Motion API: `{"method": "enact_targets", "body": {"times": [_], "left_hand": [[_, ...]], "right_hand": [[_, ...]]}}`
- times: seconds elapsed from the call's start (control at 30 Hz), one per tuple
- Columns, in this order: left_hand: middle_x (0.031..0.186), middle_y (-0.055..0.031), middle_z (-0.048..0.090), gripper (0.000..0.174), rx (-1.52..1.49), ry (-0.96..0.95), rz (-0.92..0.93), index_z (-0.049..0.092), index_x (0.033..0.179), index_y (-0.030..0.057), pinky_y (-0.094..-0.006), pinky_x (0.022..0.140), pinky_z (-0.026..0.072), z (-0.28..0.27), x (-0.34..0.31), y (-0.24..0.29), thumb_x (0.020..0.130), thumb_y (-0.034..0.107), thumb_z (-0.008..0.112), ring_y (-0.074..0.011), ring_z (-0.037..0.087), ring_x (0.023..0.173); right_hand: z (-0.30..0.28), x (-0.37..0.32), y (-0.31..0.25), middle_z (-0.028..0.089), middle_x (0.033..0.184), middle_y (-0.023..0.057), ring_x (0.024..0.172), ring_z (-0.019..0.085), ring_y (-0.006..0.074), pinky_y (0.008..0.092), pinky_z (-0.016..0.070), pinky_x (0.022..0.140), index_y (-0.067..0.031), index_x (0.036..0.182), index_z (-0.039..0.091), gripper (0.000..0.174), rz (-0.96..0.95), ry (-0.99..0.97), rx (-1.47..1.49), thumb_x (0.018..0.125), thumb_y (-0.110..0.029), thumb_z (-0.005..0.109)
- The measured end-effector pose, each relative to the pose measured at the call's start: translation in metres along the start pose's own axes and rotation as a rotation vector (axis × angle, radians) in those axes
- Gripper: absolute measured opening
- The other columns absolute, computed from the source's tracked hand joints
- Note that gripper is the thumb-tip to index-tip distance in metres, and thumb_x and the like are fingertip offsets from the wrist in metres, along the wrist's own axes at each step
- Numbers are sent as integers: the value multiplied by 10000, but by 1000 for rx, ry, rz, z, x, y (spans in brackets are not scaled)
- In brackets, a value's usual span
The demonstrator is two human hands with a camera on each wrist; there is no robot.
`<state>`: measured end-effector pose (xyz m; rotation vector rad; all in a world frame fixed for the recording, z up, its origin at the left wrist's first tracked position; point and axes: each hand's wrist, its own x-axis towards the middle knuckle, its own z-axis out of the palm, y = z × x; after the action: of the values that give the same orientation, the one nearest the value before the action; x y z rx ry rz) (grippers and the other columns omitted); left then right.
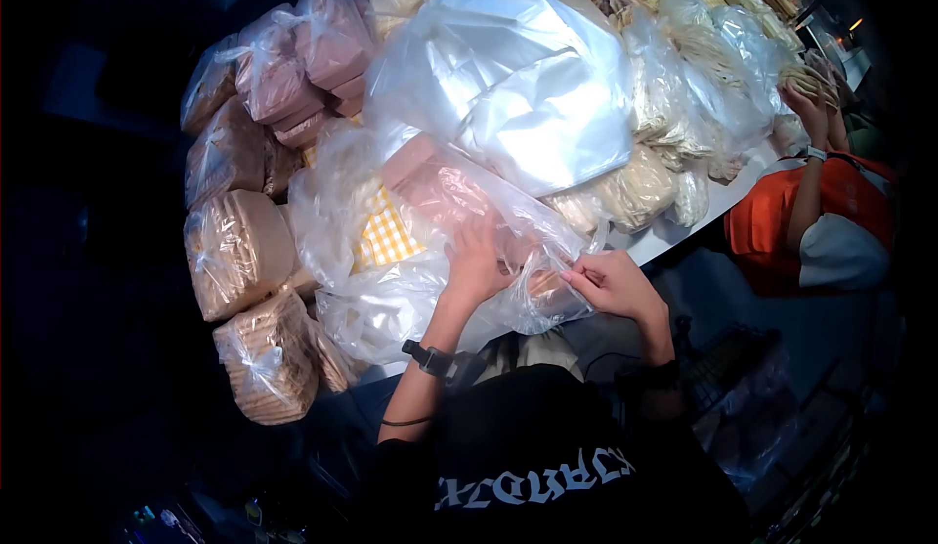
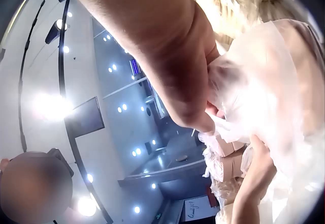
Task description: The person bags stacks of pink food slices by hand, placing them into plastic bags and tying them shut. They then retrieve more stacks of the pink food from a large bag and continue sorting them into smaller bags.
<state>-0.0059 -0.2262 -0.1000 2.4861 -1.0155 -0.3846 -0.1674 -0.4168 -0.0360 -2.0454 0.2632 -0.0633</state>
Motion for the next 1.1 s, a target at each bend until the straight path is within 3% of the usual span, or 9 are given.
{"method": "enact_targets", "body": {"times": [0.1,0.3,0.5,0.67,0.73,0.8,0.9,1.0,1.1], "left_hand": [[1300,-232,475,856,273,170,78,334,1441,64,-613,1023,298,15,3,-6,731,245,776,-398,435,1256],[975,-163,677,648,416,-80,-199,495,1307,36,-517,1014,329,22,13,-52,736,199,754,-331,582,1072],[839,-160,676,187,-259,593,-198,611,972,-8,-365,740,495,-76,23,-44,859,134,652,-272,666,813],[786,-147,693,202,-769,475,-286,619,946,-32,-325,604,491,-147,27,-25,932,168,594,-169,644,668],[779,-133,698,190,-669,459,-293,628,976,-23,-303,598,484,-175,21,-3,933,160,599,-144,623,648],[766,-118,691,175,-683,534,-202,625,966,-25,-294,598,483,-186,19,12,932,145,600,-143,619,637],[829,-97,687,168,-751,483,-99,582,1054,-19,-280,612,493,-194,8,7,921,81,607,-142,647,640],[1013,-95,665,280,-1125,253,-45,511,1173,-3,-252,581,485,-196,-15,-6,916,41,611,-130,681,665],[1019,-87,646,260,-1159,135,-89,523,1163,7,-189,506,426,-222,-35,-5,928,68,617,-56,553,530]], "right_hand": [[-23,13,7,480,493,95,438,449,175,324,344,464,-19,584,575,360,-174,69,-181,890,-174,683],[-60,18,21,467,481,105,449,455,227,344,345,474,0,516,519,423,-129,155,3,893,-133,658],[-50,9,-1,548,625,93,587,522,259,344,408,563,-2,617,546,290,-201,108,-322,862,-94,670],[1,34,-82,606,883,130,839,580,311,407,468,737,-8,840,607,98,-471,405,-336,817,-77,672],[48,44,-98,616,880,147,872,601,343,406,489,788,-6,904,613,83,-437,100,-31,849,-69,615],[90,67,-84,636,974,193,914,613,370,423,481,839,24,978,618,144,-213,-254,-373,869,-19,533],[113,87,-59,629,1086,235,990,610,398,430,483,886,36,1099,603,255,-296,-153,-603,883,-37,487],[108,100,-55,618,1139,252,1048,602,401,419,484,900,59,1176,557,301,162,-322,-519,909,-65,493],[79,136,-121,629,1156,229,1068,605,395,406,487,918,60,1179,546,328,195,-405,-741,941,-164,520]]}}
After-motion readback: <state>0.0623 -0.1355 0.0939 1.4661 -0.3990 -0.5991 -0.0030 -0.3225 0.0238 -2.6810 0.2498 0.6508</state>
